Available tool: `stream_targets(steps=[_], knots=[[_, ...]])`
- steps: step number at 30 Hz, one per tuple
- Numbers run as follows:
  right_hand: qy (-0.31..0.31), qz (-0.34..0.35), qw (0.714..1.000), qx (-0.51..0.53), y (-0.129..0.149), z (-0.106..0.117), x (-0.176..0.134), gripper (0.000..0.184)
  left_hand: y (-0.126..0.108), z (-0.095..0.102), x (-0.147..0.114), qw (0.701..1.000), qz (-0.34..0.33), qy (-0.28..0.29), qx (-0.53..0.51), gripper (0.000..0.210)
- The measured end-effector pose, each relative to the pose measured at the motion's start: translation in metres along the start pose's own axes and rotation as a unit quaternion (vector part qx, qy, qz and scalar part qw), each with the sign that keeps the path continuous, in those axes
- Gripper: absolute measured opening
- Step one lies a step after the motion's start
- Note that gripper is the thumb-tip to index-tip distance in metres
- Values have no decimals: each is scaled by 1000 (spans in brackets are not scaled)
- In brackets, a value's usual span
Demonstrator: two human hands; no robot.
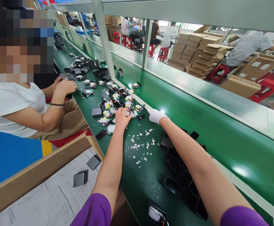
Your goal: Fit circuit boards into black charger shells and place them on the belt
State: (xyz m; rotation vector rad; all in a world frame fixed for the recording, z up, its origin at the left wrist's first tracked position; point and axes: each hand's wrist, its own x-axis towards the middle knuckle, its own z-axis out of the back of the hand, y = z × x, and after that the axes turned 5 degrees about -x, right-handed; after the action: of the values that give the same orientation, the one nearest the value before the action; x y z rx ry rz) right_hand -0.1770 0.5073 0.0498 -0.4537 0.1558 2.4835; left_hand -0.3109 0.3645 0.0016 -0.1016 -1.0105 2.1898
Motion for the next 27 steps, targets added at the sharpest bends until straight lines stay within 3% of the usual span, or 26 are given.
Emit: stream_targets(steps=[4, 9, 13, 19, 23, 27], knots=[[35, 65, 997, -18, 14, -19, -36, 29, 2, -2, -1, 1000, -4, -10, -17, 20], [-2, 151, 989, -8, 36, -32, -60, 54, 3, -1, 1, 998, -2, -45, -51, 10], [-26, 176, 984, -10, 48, -40, -61, 53, 5, 6, 4, 990, 3, -100, -101, 12], [-18, 251, 968, -13, 48, -50, -100, 50, 3, 17, 6, 958, 12, -202, -201, 18], [-67, 235, 969, -21, 76, -43, -82, 42, -14, 31, 0, 927, -12, -264, -265, 29], [-85, 223, 970, -39, 101, -44, -65, 38, -14, 70, -17, 911, -48, -282, -298, 29]])
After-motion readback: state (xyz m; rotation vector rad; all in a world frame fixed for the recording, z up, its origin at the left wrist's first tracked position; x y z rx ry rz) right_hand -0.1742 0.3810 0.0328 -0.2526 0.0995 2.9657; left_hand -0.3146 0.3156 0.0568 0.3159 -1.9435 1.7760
